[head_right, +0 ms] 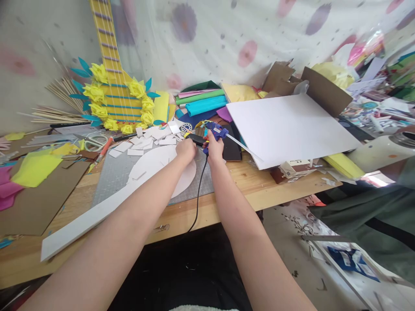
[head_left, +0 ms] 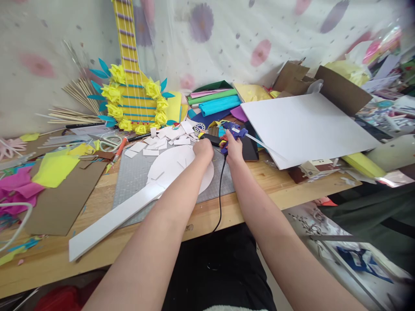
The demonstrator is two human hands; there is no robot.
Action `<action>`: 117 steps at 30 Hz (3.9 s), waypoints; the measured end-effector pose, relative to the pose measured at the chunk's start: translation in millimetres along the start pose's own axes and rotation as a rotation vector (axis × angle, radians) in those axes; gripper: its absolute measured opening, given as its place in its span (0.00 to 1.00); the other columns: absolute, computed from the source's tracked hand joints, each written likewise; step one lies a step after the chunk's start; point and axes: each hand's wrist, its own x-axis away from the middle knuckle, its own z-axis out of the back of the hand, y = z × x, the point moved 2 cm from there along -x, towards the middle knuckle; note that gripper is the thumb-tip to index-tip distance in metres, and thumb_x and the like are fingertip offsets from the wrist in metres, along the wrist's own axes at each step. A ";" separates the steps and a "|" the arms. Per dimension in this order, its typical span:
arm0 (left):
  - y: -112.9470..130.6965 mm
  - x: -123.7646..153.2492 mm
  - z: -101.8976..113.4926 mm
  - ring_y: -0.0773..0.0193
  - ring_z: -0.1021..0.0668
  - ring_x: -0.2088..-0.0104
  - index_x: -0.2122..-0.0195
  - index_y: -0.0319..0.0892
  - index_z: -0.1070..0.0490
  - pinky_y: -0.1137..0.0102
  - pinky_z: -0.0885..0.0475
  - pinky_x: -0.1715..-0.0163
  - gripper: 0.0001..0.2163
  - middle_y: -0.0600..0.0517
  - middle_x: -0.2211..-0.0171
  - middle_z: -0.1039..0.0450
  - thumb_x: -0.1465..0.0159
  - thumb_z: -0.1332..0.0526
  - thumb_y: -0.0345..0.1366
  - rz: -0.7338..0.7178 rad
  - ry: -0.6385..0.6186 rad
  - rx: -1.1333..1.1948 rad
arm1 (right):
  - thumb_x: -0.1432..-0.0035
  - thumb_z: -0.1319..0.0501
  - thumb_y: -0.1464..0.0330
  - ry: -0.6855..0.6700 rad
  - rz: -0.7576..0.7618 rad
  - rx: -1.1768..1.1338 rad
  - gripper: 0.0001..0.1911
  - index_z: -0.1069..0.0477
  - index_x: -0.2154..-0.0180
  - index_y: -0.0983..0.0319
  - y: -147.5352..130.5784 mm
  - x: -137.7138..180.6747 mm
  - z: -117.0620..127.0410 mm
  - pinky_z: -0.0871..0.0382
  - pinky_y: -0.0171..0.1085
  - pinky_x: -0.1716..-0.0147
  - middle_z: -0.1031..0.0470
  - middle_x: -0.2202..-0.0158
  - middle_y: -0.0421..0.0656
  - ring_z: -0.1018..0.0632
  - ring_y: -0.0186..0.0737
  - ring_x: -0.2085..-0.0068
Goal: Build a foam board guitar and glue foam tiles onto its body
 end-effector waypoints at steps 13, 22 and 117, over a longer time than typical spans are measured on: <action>-20.3 -10.1 92.5 0.61 0.26 0.77 0.83 0.37 0.30 0.66 0.30 0.72 0.07 0.48 0.82 0.32 0.55 0.31 0.26 -0.008 -0.245 0.179 | 0.48 0.37 0.58 -0.177 0.088 -0.030 0.14 0.34 0.68 0.62 -0.2 1.7 -8.2 0.28 0.38 0.59 0.26 0.69 0.42 0.22 0.38 0.60; -126.3 33.4 124.6 0.66 0.24 0.74 0.76 0.37 0.28 0.70 0.27 0.69 0.05 0.49 0.76 0.26 0.51 0.32 0.27 0.133 -0.283 0.882 | 0.49 0.36 0.55 -0.232 0.004 0.001 0.16 0.33 0.70 0.61 6.1 7.8 -13.7 0.28 0.34 0.67 0.26 0.71 0.41 0.24 0.33 0.71; -192.3 80.9 81.1 0.76 0.33 0.80 0.72 0.33 0.25 0.81 0.32 0.81 0.04 0.52 0.76 0.31 0.42 0.39 0.24 0.265 -0.201 1.525 | 0.49 0.36 0.54 -0.420 -0.016 0.760 0.19 0.35 0.77 0.61 9.0 40.3 -21.9 0.42 0.32 0.85 0.34 0.83 0.37 0.36 0.29 0.85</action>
